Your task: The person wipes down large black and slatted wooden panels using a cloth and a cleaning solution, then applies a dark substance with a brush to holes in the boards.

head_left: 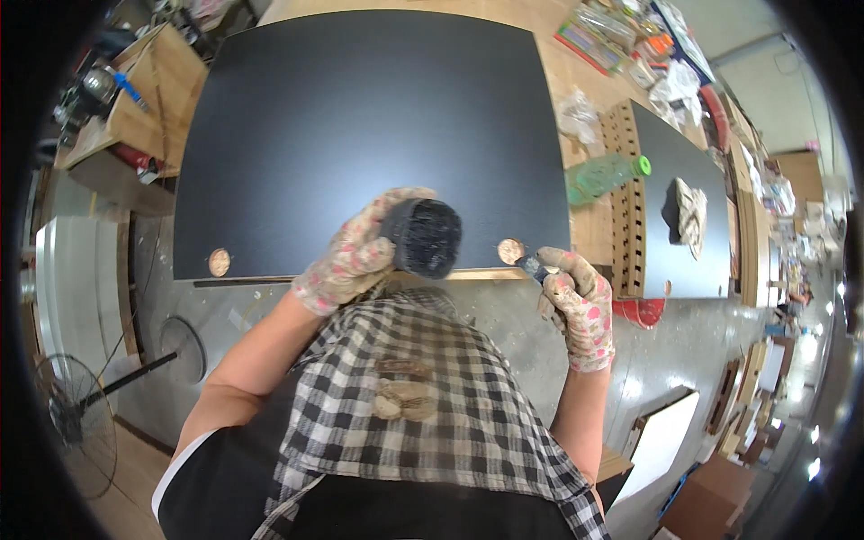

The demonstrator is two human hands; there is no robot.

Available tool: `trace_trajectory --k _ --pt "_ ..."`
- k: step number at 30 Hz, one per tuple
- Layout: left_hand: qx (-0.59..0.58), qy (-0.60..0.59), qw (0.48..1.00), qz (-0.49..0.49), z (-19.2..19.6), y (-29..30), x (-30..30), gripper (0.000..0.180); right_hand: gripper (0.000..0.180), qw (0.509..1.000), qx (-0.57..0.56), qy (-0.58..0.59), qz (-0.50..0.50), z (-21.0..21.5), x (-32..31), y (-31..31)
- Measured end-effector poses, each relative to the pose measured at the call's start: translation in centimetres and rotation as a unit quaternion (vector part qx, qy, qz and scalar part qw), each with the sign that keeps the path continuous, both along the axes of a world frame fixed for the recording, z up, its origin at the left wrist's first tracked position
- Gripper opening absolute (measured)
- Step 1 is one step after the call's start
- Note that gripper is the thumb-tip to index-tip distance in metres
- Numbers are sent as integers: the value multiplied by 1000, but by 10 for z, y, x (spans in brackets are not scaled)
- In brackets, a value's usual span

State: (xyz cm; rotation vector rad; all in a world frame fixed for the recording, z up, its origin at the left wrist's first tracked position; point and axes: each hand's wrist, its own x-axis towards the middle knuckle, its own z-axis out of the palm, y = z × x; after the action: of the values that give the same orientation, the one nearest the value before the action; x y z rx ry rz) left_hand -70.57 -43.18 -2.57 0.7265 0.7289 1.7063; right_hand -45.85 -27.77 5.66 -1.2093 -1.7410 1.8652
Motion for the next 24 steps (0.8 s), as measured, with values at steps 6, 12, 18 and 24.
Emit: trace_trajectory --k 6,12,18,24 --pt "35 -80 996 9 -3 2 0 76 26 965 245 -70 -61 -42 49 -7" --pt "13 -154 988 -18 -10 6 1 69 44 817 562 -113 66 -62 38 2" --pt "-39 30 998 38 -13 -1 -2 68 43 763 619 -129 135 -70 29 18" --pt "-12 146 988 57 -10 -3 -5 75 40 755 622 -132 163 -69 25 24"
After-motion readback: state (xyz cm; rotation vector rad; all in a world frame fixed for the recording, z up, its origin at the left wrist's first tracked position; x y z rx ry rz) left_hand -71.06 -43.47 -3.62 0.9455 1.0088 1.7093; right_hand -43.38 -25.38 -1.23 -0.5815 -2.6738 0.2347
